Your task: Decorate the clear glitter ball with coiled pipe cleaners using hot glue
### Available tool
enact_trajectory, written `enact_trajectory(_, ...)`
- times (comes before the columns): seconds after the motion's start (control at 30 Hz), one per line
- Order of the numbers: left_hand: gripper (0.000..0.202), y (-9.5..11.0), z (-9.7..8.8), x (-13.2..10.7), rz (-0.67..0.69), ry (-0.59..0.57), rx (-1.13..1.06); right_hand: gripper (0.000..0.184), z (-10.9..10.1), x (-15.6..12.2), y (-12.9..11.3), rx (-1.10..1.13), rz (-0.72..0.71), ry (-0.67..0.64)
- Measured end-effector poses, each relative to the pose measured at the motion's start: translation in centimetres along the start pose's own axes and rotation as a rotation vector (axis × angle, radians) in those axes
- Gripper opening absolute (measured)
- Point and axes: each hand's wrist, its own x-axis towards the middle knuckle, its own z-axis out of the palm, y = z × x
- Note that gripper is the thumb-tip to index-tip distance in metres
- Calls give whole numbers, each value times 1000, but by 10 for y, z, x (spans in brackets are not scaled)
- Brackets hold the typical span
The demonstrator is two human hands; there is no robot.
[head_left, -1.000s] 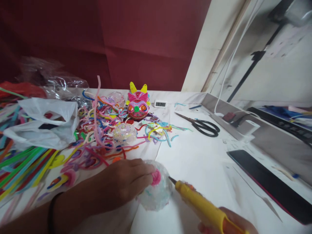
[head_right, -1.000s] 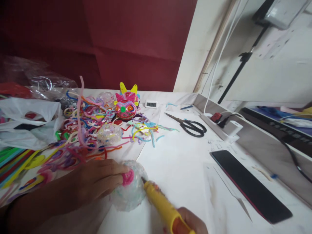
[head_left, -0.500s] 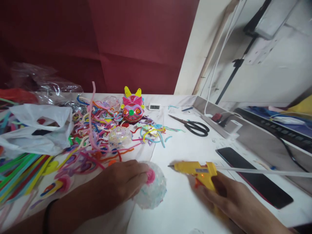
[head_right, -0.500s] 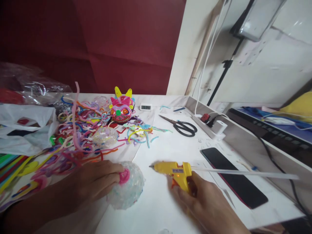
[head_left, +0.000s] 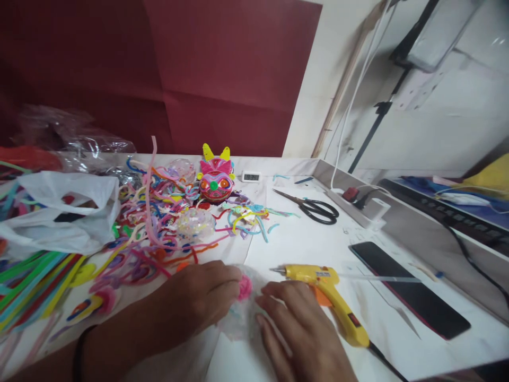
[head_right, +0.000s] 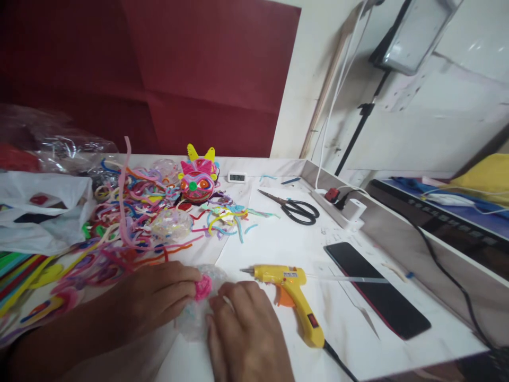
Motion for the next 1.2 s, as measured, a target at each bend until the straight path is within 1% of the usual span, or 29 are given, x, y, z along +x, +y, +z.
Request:
enact_trajectory(0.07, 24, 0, 1, 1, 4, 8, 4, 16, 12, 10, -6, 35, 36, 20)
enact_trajectory(0.13, 24, -1, 3, 1, 31, 25, 10, 17, 20, 16, -8, 56, 63, 81)
enact_trajectory(0.17, 24, -1, 3, 0, 45, 29, 13, 17, 23, 17, -8, 58, 64, 91)
enact_trajectory(0.27, 22, -2, 4, 0, 48, 33, 12, 16, 29, 18, -8, 50, 90, 71)
enact_trajectory(0.43, 20, -2, 5, -2, 7, 11, -11, 26, 36, 17, -9, 19, 125, 52)
enact_trajectory(0.67, 15, -3, 7, -4, -18, 66, -67, 35, 39, 19, -11, -52, 97, 103)
enact_trajectory(0.8, 12, -5, 3, -3, -86, 9, -147, 35, 38, 18, -10, -56, 100, 104)
enact_trajectory(0.93, 14, -8, 0, -3, -139, -22, -200, 30, 34, 17, -10, -87, 71, 74)
enact_trajectory(1.07, 18, -12, 3, -6, -217, 8, -253, 24, 33, 15, -9, -118, 85, 96)
enact_trajectory(1.2, 15, -13, 7, -7, -254, 31, -297, 21, 36, 14, -7, -111, 78, 98)
